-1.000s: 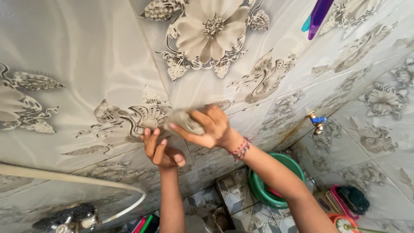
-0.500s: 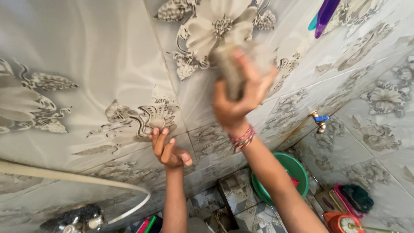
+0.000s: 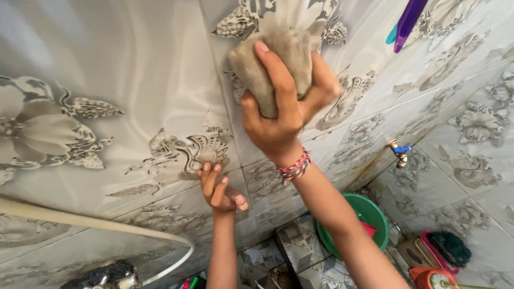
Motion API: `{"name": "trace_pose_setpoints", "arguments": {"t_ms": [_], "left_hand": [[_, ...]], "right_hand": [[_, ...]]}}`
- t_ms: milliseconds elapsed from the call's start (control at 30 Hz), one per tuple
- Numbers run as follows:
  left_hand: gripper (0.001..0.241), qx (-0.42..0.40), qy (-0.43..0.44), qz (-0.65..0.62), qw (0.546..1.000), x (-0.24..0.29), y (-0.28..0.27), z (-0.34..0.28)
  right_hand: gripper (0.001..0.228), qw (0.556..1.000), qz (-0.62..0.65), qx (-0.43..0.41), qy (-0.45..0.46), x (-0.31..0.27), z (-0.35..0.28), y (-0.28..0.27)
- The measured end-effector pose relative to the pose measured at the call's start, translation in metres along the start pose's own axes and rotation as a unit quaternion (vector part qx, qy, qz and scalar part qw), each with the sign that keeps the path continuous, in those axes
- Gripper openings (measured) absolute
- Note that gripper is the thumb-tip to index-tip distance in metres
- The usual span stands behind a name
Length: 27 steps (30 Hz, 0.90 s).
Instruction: The person cleans wall tiles in a bathroom using a sponge, wiping various sections of the tiled surface.
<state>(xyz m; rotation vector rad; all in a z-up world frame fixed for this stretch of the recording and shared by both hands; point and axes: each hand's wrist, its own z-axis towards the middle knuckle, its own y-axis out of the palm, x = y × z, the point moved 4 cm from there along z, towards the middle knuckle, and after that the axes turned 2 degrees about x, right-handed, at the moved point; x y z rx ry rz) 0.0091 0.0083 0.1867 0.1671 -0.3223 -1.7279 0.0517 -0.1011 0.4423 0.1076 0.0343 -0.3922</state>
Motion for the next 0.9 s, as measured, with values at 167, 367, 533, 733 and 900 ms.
{"name": "trace_pose_setpoints", "arguments": {"t_ms": [167, 367, 533, 733, 900], "left_hand": [[0.049, -0.006, -0.007, -0.007, 1.000, 0.000, -0.003, -0.005], [0.047, -0.014, -0.023, -0.065, 0.998, -0.003, -0.006, -0.001], [0.051, -0.009, -0.022, -0.057, 0.998, 0.002, -0.008, 0.008], [0.056, 0.020, -0.105, -0.116, 0.988, 0.009, -0.015, 0.024], [0.061, 0.078, -0.164, -0.069, 0.981, 0.014, -0.043, 0.057]], "right_hand": [[0.057, 0.987, 0.124, -0.078, -0.058, -0.023, -0.031, 0.021], [0.052, 0.949, 0.059, -0.059, -0.303, -0.033, -0.083, 0.023], [0.050, 0.965, -0.132, 0.006, -0.225, -0.001, -0.039, 0.020], [0.061, 0.997, 0.060, 0.030, 0.026, -0.015, 0.008, 0.012], [0.055, 0.987, 0.056, -0.058, -0.140, -0.039, -0.024, 0.016]]}}
